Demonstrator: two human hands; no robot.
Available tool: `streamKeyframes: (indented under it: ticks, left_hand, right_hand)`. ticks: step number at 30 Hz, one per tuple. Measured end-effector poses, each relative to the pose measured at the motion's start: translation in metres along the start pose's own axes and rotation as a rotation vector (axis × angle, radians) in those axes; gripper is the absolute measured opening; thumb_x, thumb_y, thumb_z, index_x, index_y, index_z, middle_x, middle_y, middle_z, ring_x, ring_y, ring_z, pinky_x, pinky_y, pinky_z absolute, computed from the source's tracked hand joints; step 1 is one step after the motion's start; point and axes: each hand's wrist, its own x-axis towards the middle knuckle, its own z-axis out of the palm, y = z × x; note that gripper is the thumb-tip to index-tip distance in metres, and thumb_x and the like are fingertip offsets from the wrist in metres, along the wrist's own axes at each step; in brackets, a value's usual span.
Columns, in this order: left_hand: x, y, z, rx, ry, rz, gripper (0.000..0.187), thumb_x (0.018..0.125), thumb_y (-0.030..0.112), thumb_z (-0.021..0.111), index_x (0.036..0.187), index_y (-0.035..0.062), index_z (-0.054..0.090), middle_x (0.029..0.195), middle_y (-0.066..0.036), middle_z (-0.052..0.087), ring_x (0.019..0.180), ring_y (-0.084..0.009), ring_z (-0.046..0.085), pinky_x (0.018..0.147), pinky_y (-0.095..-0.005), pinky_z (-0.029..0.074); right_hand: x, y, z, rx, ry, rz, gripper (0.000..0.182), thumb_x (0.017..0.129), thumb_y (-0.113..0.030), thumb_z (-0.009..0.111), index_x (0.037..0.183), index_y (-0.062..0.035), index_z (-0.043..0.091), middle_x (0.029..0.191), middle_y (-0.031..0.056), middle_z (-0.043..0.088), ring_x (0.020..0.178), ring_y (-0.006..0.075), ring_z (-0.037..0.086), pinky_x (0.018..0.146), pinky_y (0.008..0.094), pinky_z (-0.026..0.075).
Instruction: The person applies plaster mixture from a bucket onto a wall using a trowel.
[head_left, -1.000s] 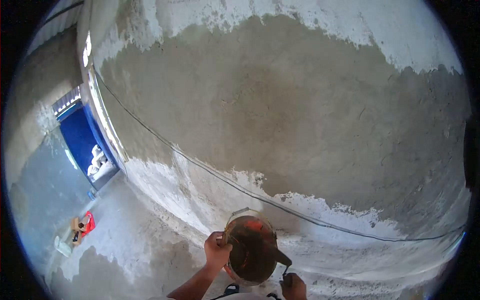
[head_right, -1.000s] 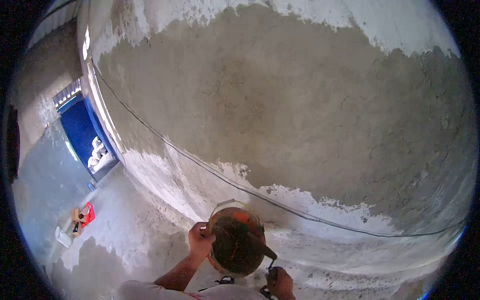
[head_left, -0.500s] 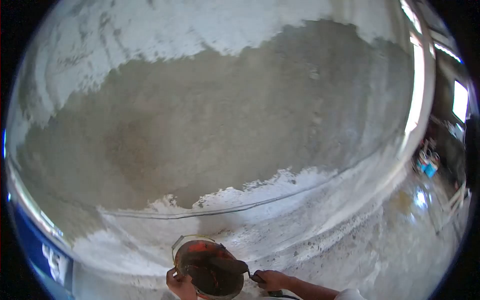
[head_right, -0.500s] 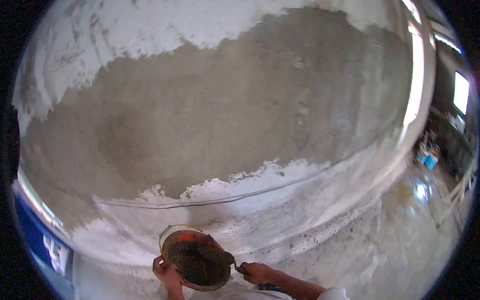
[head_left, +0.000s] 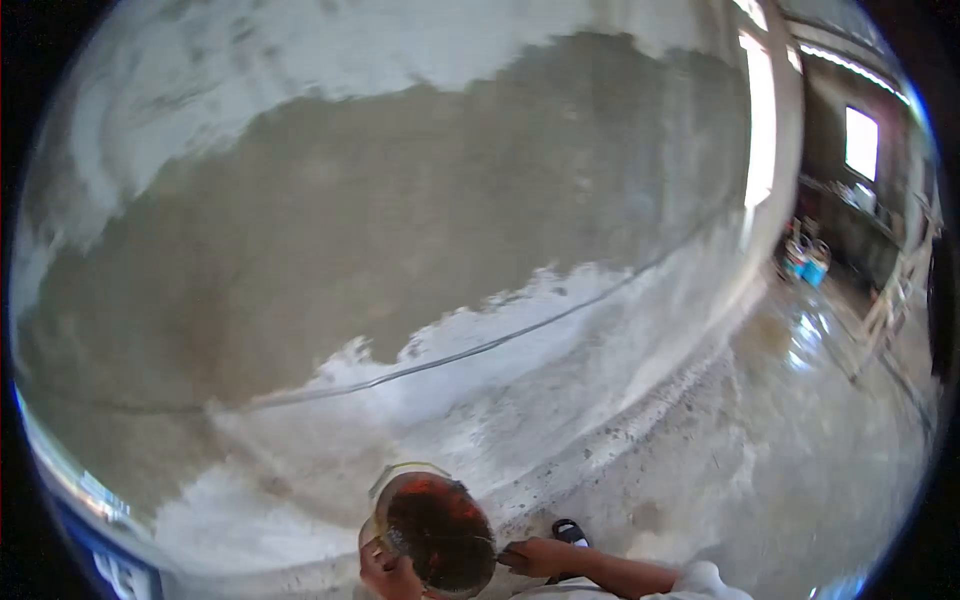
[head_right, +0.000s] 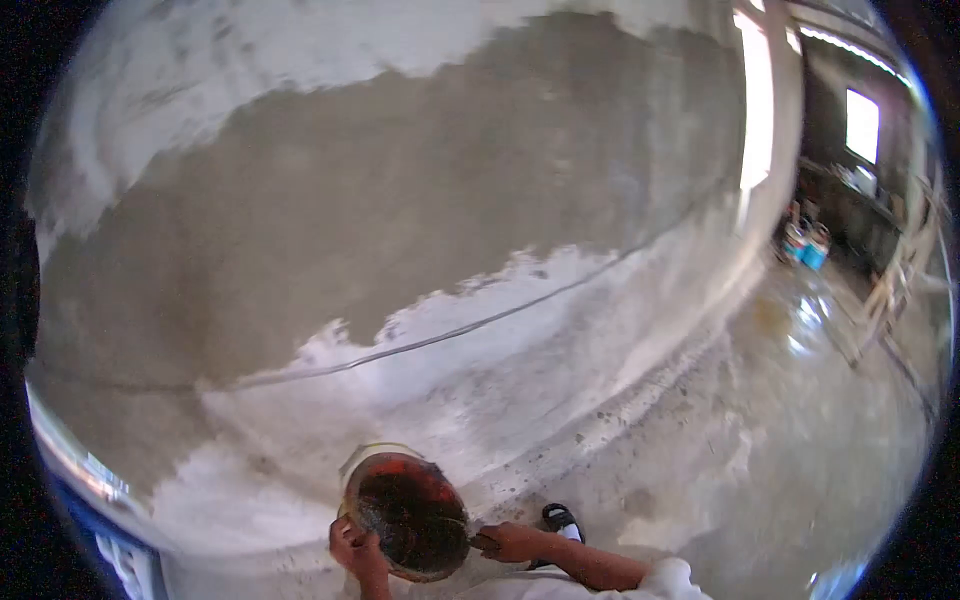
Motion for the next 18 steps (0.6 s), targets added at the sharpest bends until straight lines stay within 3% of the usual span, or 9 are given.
streamKeyframes:
  ticks: [1, 3, 4, 6, 7, 9, 12, 15, 18]
  left_hand:
    - [-0.002, -0.009, -0.012, 0.009, 0.052, -0.004, 0.041, 0.063, -0.01, 0.062, 0.103, -0.0024, 0.056, 0.085, -0.012, 0.068, 0.073, -0.0162, 0.065, 0.064, -0.0301, 0.053]
    - [-0.004, -0.023, -0.037, 0.203, -0.133, 0.029, 0.041, 0.064, -0.01, 0.063, 0.104, -0.002, 0.058, 0.088, -0.011, 0.07, 0.071, -0.0146, 0.066, 0.064, -0.0276, 0.053]
    - [-0.008, -0.02, -0.044, 0.208, -0.101, 0.033, 0.041, 0.064, -0.01, 0.063, 0.104, -0.002, 0.058, 0.088, -0.011, 0.07, 0.071, -0.0146, 0.066, 0.064, -0.0276, 0.053]
    - [-0.015, -0.012, -0.046, 0.122, -0.054, 0.044, 0.04, 0.065, -0.007, 0.064, 0.104, -0.0026, 0.059, 0.088, -0.009, 0.072, 0.069, -0.013, 0.066, 0.064, -0.0263, 0.052]
    - [-0.016, -0.002, -0.058, 0.24, -0.125, -0.01, 0.04, 0.066, -0.006, 0.065, 0.105, -0.0034, 0.059, 0.086, -0.011, 0.072, 0.071, -0.014, 0.068, 0.065, -0.027, 0.053]
    - [-0.019, 0.005, -0.062, 0.22, -0.082, 0.02, 0.04, 0.066, -0.005, 0.065, 0.105, -0.0037, 0.059, 0.085, -0.012, 0.072, 0.07, -0.0148, 0.069, 0.065, -0.0273, 0.053]
    - [-0.02, 0.009, -0.06, 0.232, -0.019, 0.026, 0.041, 0.067, -0.005, 0.065, 0.107, -0.004, 0.058, 0.083, -0.013, 0.073, 0.069, -0.0162, 0.069, 0.064, -0.0281, 0.054]
    - [-0.022, 0.01, -0.06, 0.266, 0.014, 0.058, 0.042, 0.067, -0.005, 0.066, 0.109, -0.0041, 0.057, 0.08, -0.012, 0.072, 0.065, -0.0158, 0.068, 0.062, -0.0281, 0.053]
    - [-0.022, 0.03, -0.058, 0.331, -0.008, 0.061, 0.043, 0.068, -0.005, 0.065, 0.11, -0.0038, 0.056, 0.076, -0.009, 0.07, 0.06, -0.0128, 0.064, 0.057, -0.0265, 0.05]
  right_hand:
    - [-0.009, -0.026, -0.002, 0.017, 0.015, 0.043, 0.049, 0.094, -0.037, 0.064, 0.128, -0.0025, 0.056, 0.108, 0.0263, 0.067, 0.102, 0.0461, 0.064, 0.088, 0.0501, 0.05]
    - [-0.012, -0.042, 0.008, 0.071, 0.049, 0.116, 0.048, 0.097, -0.04, 0.06, 0.128, -0.0034, 0.058, 0.099, 0.0241, 0.07, 0.095, 0.0449, 0.067, 0.084, 0.0501, 0.053]
    - [-0.013, -0.054, 0.007, 0.058, 0.031, 0.093, 0.048, 0.097, -0.04, 0.06, 0.128, -0.0034, 0.058, 0.099, 0.0241, 0.07, 0.095, 0.0449, 0.067, 0.084, 0.0501, 0.053]
    - [-0.015, -0.073, 0.004, 0.142, -0.062, 0.282, 0.049, 0.099, -0.044, 0.057, 0.125, -0.0035, 0.061, 0.1, 0.0231, 0.071, 0.093, 0.0402, 0.069, 0.082, 0.0487, 0.054]
    - [-0.013, -0.072, 0.007, 0.133, -0.07, 0.271, 0.049, 0.099, -0.044, 0.057, 0.125, -0.0035, 0.061, 0.1, 0.0231, 0.071, 0.093, 0.0402, 0.069, 0.082, 0.0487, 0.054]
    - [-0.01, -0.074, 0.01, 0.06, -0.075, 0.197, 0.051, 0.101, -0.048, 0.051, 0.127, -0.0048, 0.061, 0.111, 0.0254, 0.069, 0.104, 0.046, 0.065, 0.094, 0.0521, 0.051]
    - [-0.008, -0.093, -0.001, 0.024, -0.163, 0.318, 0.055, 0.101, -0.052, 0.048, 0.13, -0.0073, 0.061, 0.112, 0.025, 0.069, 0.104, 0.0469, 0.065, 0.095, 0.0526, 0.051]
    - [-0.007, -0.089, -0.005, -0.128, -0.124, 0.164, 0.053, 0.101, -0.053, 0.048, 0.128, -0.0098, 0.063, 0.111, 0.024, 0.07, 0.104, 0.047, 0.065, 0.095, 0.0522, 0.051]
    - [0.007, -0.054, 0.001, -0.191, -0.12, 0.212, 0.052, 0.099, -0.054, 0.05, 0.127, -0.0124, 0.063, 0.109, 0.0227, 0.07, 0.103, 0.0453, 0.066, 0.093, 0.0521, 0.051]
